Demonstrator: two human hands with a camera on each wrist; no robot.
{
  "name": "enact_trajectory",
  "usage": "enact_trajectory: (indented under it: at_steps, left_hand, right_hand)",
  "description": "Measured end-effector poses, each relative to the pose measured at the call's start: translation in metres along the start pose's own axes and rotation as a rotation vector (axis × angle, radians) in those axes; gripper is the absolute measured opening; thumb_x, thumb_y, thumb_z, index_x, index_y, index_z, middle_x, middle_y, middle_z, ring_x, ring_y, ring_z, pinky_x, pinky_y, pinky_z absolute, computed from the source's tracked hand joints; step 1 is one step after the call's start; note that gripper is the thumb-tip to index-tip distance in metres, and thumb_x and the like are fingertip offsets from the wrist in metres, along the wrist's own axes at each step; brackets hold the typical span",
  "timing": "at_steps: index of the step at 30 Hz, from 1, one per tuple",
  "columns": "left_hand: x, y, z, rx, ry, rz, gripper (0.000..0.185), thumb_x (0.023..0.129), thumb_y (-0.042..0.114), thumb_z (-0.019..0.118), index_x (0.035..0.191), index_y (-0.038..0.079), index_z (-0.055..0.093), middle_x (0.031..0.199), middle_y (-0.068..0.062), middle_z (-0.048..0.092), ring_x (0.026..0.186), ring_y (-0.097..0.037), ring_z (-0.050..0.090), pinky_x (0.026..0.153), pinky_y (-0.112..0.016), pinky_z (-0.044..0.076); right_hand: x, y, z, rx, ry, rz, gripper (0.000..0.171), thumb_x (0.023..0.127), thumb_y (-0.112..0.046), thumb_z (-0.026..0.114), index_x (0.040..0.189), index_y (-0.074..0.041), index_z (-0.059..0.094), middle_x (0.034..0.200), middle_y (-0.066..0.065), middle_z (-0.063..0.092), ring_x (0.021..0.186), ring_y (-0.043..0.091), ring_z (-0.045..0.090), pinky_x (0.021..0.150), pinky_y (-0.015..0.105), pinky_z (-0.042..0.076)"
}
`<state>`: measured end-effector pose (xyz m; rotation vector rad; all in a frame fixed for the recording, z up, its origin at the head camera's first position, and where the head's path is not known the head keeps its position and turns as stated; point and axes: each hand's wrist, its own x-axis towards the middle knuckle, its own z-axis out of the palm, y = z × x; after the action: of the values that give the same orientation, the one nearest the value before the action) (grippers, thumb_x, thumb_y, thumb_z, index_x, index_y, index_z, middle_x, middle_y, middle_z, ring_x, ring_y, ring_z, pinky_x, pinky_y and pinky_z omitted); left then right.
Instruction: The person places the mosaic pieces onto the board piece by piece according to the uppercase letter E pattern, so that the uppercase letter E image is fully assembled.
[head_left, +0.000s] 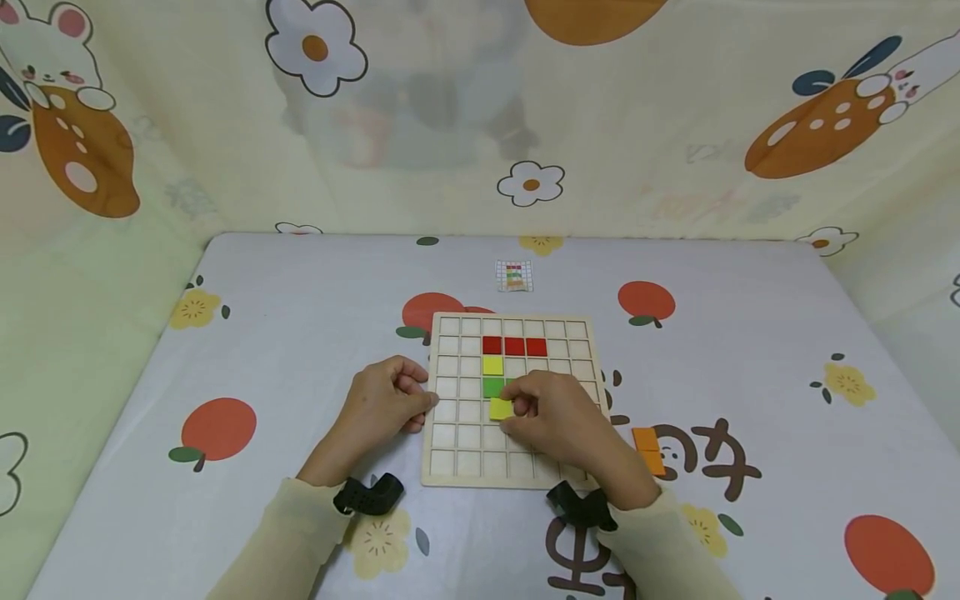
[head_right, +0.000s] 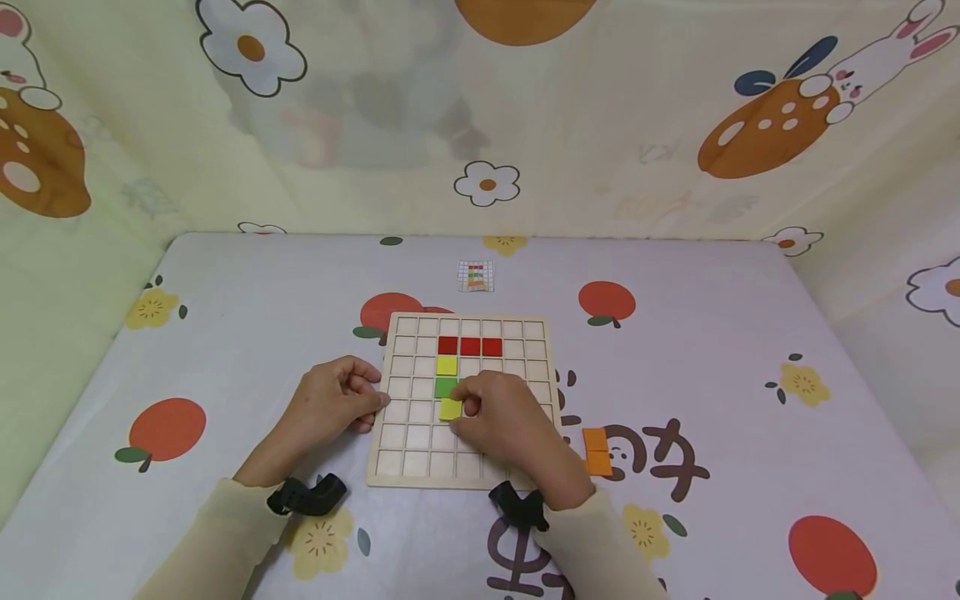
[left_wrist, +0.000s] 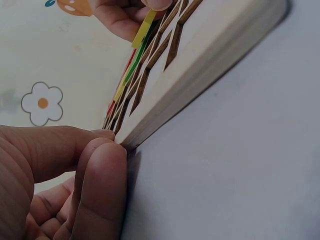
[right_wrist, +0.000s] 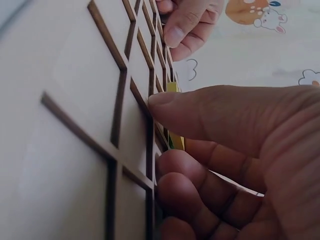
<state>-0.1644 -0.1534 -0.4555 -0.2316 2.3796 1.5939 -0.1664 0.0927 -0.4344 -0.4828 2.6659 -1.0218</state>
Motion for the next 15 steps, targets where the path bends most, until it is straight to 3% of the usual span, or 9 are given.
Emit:
enact_trajectory:
  at_steps: [15]
  left_hand:
    - [0.0, 0.0002, 0.0003, 0.005, 0.003, -0.004, 0.024, 0.089, 0.003, 0.08, 0.108, 0.003, 0.065, 0.078, -0.007, 0.067, 0.056, -0.014, 0.063, 0.057, -0.026, 0.06]
  right_hand:
    - [-0.0004, -0.0042, 0.007, -0.018, 0.001, 0.052, 0.022, 0.083, -0.01, 0.084, 0.104, -0.012, 0.078, 0.077, -0.003, 0.057, 0.073, 0.016, 0.053, 0.06, 0.026, 0.043]
